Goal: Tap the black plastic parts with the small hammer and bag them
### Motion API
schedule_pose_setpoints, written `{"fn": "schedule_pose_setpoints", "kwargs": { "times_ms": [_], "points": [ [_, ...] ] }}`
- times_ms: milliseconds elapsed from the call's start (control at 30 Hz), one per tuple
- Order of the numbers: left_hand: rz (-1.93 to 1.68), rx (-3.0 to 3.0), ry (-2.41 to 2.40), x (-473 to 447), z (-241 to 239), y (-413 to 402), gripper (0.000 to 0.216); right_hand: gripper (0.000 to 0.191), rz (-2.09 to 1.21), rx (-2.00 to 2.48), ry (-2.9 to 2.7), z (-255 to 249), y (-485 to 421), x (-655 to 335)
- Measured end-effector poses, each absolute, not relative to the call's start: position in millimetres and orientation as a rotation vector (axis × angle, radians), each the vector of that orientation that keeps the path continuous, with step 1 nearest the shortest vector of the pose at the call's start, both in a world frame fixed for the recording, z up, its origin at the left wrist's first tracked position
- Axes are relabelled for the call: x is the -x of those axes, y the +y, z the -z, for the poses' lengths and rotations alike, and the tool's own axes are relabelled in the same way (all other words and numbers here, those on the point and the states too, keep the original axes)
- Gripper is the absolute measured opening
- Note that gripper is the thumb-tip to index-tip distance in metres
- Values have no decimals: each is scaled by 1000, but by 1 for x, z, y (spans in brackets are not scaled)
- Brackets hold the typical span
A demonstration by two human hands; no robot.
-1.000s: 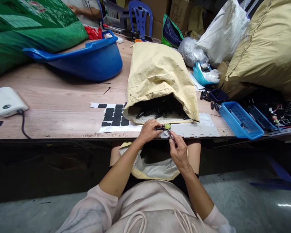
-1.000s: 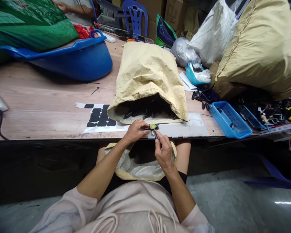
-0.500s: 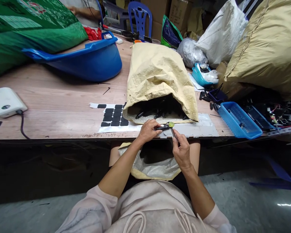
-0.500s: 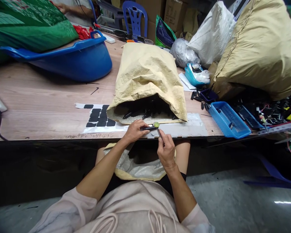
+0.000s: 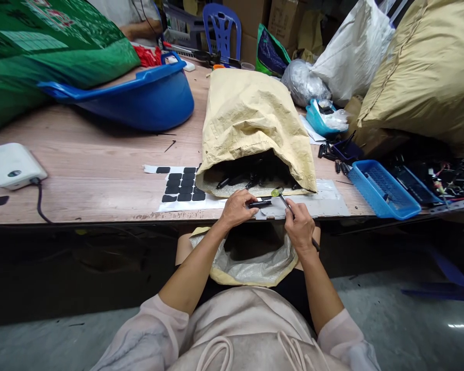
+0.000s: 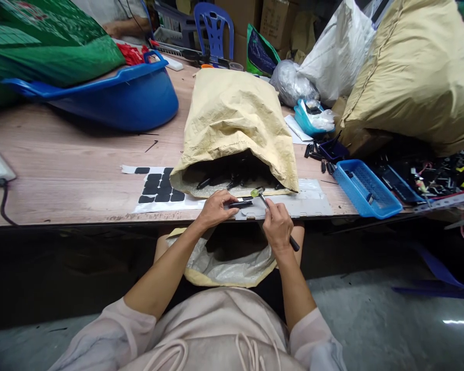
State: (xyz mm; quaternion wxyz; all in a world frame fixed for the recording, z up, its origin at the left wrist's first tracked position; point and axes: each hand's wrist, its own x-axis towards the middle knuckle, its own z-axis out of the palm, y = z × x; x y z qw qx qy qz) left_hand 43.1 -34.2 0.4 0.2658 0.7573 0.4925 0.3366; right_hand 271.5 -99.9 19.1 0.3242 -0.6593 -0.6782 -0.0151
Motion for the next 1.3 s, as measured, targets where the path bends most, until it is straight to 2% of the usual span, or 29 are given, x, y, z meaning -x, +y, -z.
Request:
{"fn": "schedule_pose_setpoints", "kwargs": {
  "times_ms": [300,700,867,1033,1133,1200,1300],
  "points": [
    [-864,-2073,1319,-41,2,-32,13,38,290,1830,-1909,-3,-69,-286],
    [-788,-2200,1187,-36,-7,-41,26,41,346,1888,-1886,-1,-76,-274],
    [-670,-2267,959,-31,-12,-43,14,38,495,1838,-1886,6,-75,-276],
    [-623,-2343,833,-30,-15,-41,19,37,549,1824,-1886,10,-73,-278],
    [-729,-2260,783,-28,-13,-42,25,38,536,1821,-1892,9,-73,-277],
    [-923,-2135,815,-25,-11,-43,25,38,535,1823,-1889,9,-73,-276],
    [-1281,-1963,1126,-17,-12,-42,17,38,540,1825,-1886,8,-74,-275]
  ]
}}
